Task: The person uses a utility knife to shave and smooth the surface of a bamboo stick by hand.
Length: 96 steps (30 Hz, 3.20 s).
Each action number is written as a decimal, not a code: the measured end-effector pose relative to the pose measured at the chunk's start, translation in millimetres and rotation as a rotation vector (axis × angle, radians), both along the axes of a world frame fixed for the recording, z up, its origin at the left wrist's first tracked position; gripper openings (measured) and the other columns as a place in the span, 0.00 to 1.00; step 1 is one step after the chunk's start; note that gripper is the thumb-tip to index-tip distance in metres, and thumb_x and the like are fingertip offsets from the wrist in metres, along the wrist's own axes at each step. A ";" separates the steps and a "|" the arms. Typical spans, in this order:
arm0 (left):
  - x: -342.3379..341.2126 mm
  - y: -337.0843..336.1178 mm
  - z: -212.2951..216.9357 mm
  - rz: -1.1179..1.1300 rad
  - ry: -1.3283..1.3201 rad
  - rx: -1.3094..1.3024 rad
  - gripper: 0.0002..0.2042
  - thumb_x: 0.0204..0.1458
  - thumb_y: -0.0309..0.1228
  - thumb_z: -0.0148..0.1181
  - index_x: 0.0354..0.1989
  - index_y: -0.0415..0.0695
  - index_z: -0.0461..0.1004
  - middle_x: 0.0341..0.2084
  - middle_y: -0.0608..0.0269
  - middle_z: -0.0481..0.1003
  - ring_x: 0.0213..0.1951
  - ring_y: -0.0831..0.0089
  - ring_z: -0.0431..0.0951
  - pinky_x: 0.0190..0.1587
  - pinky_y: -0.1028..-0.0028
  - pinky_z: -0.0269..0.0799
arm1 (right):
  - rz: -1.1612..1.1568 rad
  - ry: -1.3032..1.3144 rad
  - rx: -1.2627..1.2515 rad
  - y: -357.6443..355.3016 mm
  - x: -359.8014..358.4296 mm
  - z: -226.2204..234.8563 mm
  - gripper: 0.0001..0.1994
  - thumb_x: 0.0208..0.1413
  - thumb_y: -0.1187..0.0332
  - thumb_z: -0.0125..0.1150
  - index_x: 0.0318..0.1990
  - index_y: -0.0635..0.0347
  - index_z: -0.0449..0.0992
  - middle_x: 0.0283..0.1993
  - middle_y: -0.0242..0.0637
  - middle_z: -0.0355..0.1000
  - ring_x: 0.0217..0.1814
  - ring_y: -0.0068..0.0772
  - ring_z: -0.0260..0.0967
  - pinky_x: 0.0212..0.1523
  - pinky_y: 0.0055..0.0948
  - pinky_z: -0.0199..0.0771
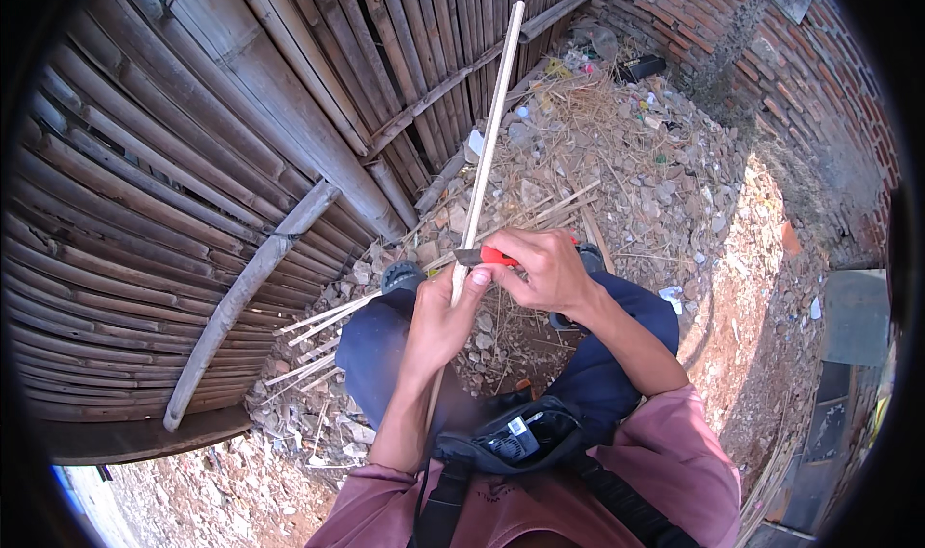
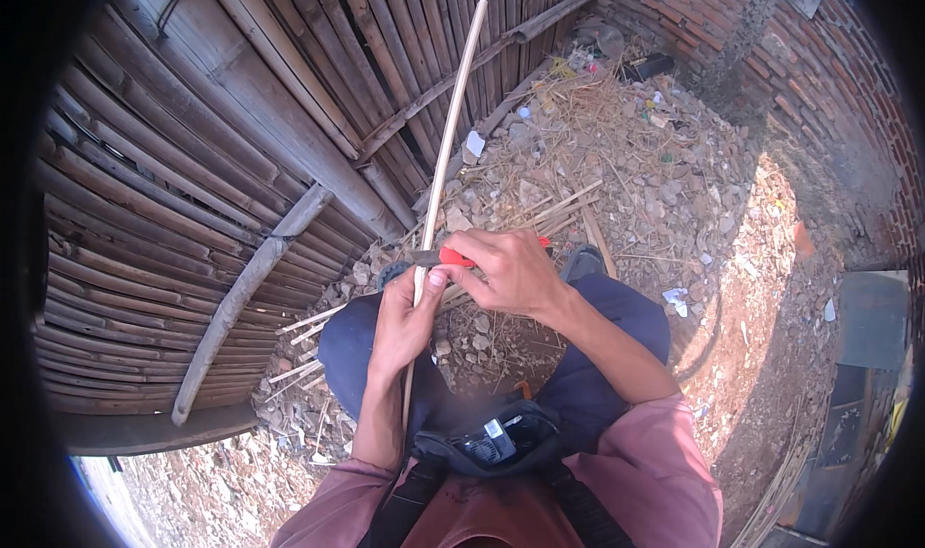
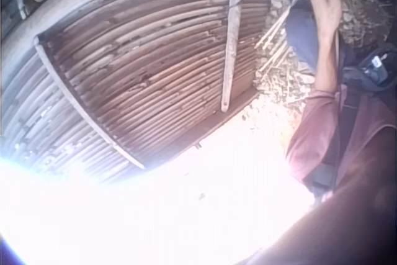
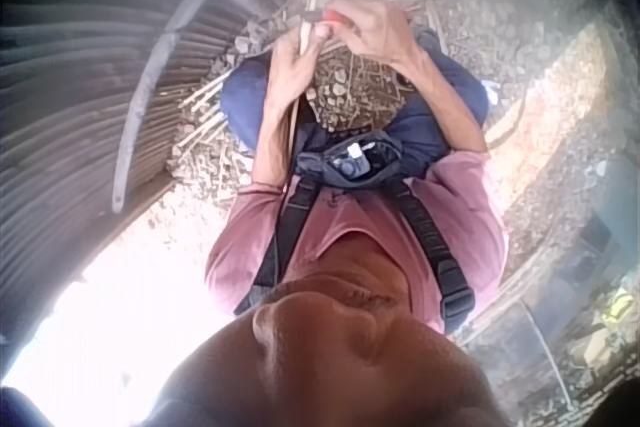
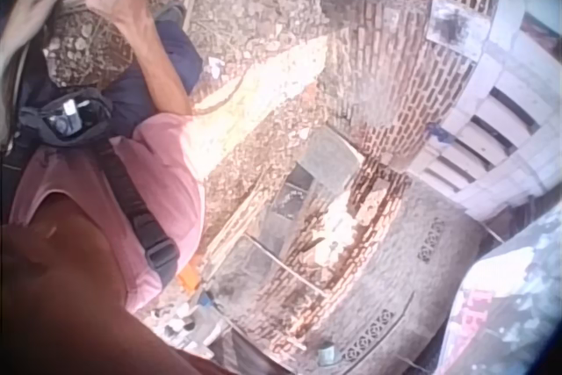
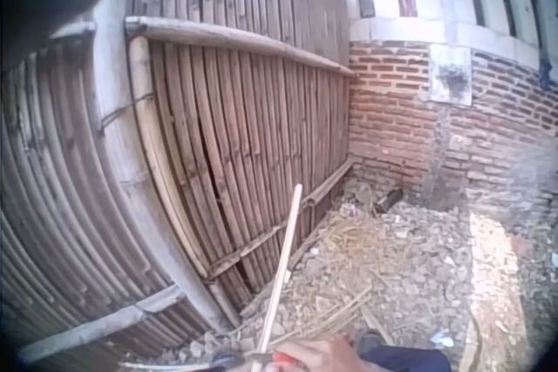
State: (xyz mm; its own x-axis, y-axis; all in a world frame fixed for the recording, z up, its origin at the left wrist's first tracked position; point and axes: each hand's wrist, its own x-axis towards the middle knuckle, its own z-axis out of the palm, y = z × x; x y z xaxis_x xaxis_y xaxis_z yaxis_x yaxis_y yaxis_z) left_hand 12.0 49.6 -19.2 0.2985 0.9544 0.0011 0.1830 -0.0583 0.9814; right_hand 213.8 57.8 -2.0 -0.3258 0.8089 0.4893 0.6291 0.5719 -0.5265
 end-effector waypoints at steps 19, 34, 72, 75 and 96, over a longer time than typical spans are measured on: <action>3.4 -1.5 11.5 0.104 0.231 0.006 0.24 0.72 0.48 0.59 0.42 0.33 0.82 0.15 0.53 0.70 0.20 0.69 0.67 0.29 0.60 0.70 | -0.078 -0.002 0.074 5.9 -5.8 -4.1 0.09 0.60 0.63 0.71 0.40 0.57 0.81 0.31 0.37 0.82 0.27 0.43 0.80 0.26 0.39 0.75; 3.2 -7.8 9.8 0.020 0.322 0.006 0.24 0.72 0.47 0.59 0.45 0.31 0.82 0.17 0.44 0.71 0.21 0.50 0.73 0.33 0.54 0.72 | -0.282 0.073 0.108 36.1 31.2 13.1 0.16 0.66 0.56 0.70 0.40 0.62 0.82 0.24 0.44 0.76 0.24 0.45 0.76 0.27 0.39 0.71; -20.4 -65.9 3.7 -0.024 0.364 0.028 0.22 0.73 0.42 0.58 0.35 0.31 0.76 0.15 0.49 0.67 0.18 0.60 0.64 0.27 0.59 0.67 | -0.303 0.070 0.135 73.4 76.5 10.9 0.18 0.67 0.51 0.67 0.40 0.58 0.84 0.26 0.44 0.78 0.28 0.46 0.79 0.32 0.41 0.73; -27.8 -74.7 0.9 -0.023 0.365 0.039 0.22 0.73 0.42 0.58 0.35 0.31 0.76 0.15 0.48 0.66 0.18 0.61 0.64 0.27 0.59 0.66 | -0.395 0.115 -0.018 89.2 85.1 13.8 0.19 0.67 0.50 0.66 0.42 0.58 0.85 0.27 0.44 0.79 0.29 0.44 0.79 0.34 0.42 0.74; -48.3 -74.2 14.1 -0.034 0.355 -0.032 0.19 0.76 0.41 0.50 0.41 0.34 0.72 0.21 0.39 0.75 0.29 0.34 0.80 0.33 0.47 0.70 | -0.705 0.036 -0.342 121.9 170.5 -43.7 0.25 0.74 0.48 0.55 0.55 0.66 0.79 0.49 0.52 0.83 0.53 0.47 0.81 0.58 0.43 0.75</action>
